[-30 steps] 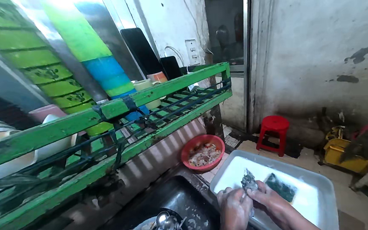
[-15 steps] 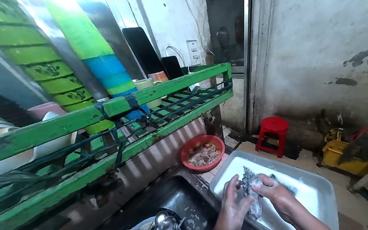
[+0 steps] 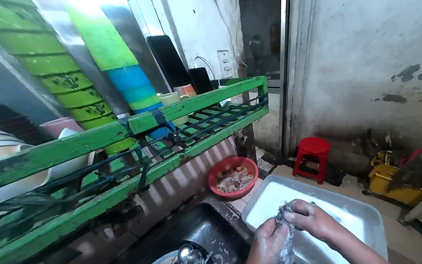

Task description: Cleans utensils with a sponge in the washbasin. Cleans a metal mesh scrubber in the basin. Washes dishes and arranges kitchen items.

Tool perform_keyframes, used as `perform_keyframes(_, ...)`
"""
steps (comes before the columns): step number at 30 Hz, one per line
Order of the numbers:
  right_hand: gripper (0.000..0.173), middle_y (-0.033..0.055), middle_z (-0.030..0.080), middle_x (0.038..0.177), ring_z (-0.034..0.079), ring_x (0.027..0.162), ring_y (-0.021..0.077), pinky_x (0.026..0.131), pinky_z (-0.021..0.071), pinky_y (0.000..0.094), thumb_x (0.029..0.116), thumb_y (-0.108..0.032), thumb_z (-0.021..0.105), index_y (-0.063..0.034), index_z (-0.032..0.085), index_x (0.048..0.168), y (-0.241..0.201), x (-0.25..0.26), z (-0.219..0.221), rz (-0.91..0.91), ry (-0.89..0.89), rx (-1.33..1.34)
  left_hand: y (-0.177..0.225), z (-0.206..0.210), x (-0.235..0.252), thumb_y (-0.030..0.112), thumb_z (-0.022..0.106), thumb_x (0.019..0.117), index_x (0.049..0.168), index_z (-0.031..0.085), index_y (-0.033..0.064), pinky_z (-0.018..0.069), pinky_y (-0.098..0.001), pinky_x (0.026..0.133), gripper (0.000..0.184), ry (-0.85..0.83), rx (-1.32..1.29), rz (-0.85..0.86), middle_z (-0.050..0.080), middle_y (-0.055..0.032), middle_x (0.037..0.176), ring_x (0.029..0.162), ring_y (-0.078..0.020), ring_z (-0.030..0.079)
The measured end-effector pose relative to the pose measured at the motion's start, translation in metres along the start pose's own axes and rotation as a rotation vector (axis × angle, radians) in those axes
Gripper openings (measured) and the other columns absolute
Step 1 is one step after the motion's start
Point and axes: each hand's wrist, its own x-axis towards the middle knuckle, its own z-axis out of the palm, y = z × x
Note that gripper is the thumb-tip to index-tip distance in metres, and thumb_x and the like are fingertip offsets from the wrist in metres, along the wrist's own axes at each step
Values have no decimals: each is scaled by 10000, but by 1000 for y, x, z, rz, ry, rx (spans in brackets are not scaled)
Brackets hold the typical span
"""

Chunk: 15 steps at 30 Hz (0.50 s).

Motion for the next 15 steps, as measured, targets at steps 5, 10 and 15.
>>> perform_keyframes(5, 248, 40, 642, 832, 587, 701, 107, 687, 508, 300, 1022, -255, 626, -22, 705, 994, -15, 4, -4, 96, 268, 84, -7, 1, -5, 16, 603, 926, 1492, 381, -80, 517, -331, 1026, 616, -123, -35, 166, 574, -222, 1377, 1194, -170, 622)
perform_keyframes(10, 288, 23, 606, 711, 554, 613, 97, 633, 483, 296, 1032, -275, 626, -25, 698, 909, -24, 8, -11, 93, 318, -57, -1, -3, -10, -75, 602, 902, 1459, 441, -123, 476, -346, 1082, 582, -260, 109, 343, 564, -247, 1416, 1265, -189, 599)
perform_keyframes(15, 277, -13, 611, 655, 564, 545, 67, 566, 486, 238, 1016, -285, 652, -54, 666, 863, -27, 4, -10, 110, 237, -51, -10, -13, -5, -67, 616, 882, 1148, 734, -38, 520, -304, 991, 292, -230, 293, 460, 704, -175, 1122, 1079, -177, 658)
